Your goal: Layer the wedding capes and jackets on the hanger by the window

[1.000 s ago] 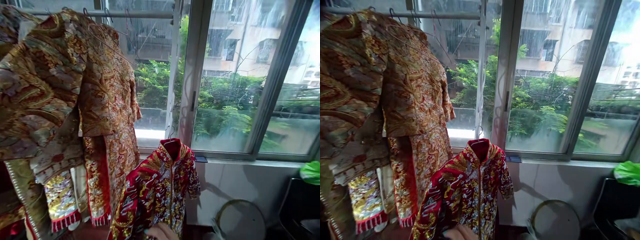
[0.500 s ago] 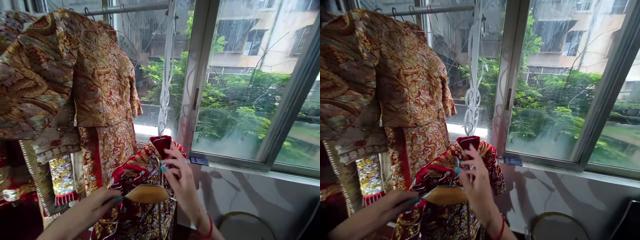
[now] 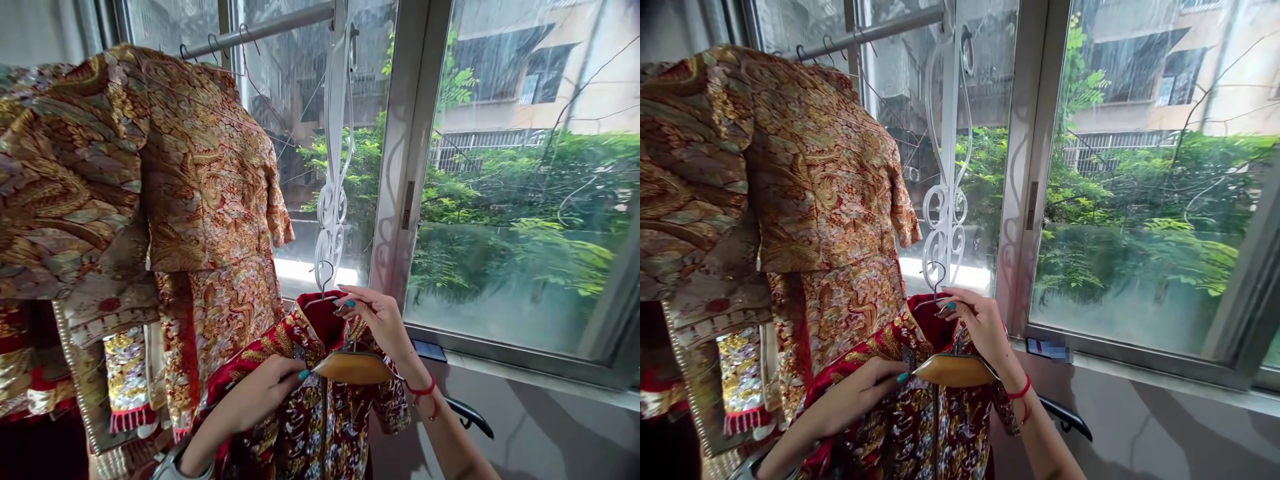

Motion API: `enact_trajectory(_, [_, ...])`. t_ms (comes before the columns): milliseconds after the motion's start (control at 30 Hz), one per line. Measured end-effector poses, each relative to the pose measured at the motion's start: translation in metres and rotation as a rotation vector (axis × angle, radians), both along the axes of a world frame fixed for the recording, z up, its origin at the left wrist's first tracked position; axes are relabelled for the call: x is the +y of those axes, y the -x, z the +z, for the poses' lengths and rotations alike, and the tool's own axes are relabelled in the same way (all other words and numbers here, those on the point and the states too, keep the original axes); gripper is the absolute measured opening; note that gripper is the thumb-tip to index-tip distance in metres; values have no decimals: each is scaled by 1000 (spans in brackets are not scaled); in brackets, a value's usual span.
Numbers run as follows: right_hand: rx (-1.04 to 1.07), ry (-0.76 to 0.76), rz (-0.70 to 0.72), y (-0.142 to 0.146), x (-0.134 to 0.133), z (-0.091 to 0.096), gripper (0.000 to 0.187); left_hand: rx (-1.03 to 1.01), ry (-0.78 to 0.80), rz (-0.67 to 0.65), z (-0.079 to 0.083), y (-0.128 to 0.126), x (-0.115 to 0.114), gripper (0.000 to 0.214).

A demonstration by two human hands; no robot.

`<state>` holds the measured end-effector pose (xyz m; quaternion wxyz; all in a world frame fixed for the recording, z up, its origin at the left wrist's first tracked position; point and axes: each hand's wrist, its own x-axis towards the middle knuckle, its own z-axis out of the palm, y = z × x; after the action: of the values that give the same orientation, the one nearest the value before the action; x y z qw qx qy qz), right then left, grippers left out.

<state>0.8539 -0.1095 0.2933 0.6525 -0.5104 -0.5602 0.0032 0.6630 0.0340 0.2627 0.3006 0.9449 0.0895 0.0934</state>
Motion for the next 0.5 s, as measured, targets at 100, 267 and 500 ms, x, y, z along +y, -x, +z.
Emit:
enact_trajectory(100, [-149,4,-210,-10,10,15,20,-34,66,-21,4,-15,19,38])
enact_trajectory(267, [-280,-58,-419,-13,31,42,17,-87,168,-79,14,-32,43,42])
enact_trajectory(500, [-246,-123,-486,-18,53,61,17,-65,302,-162,28,-55,68,39])
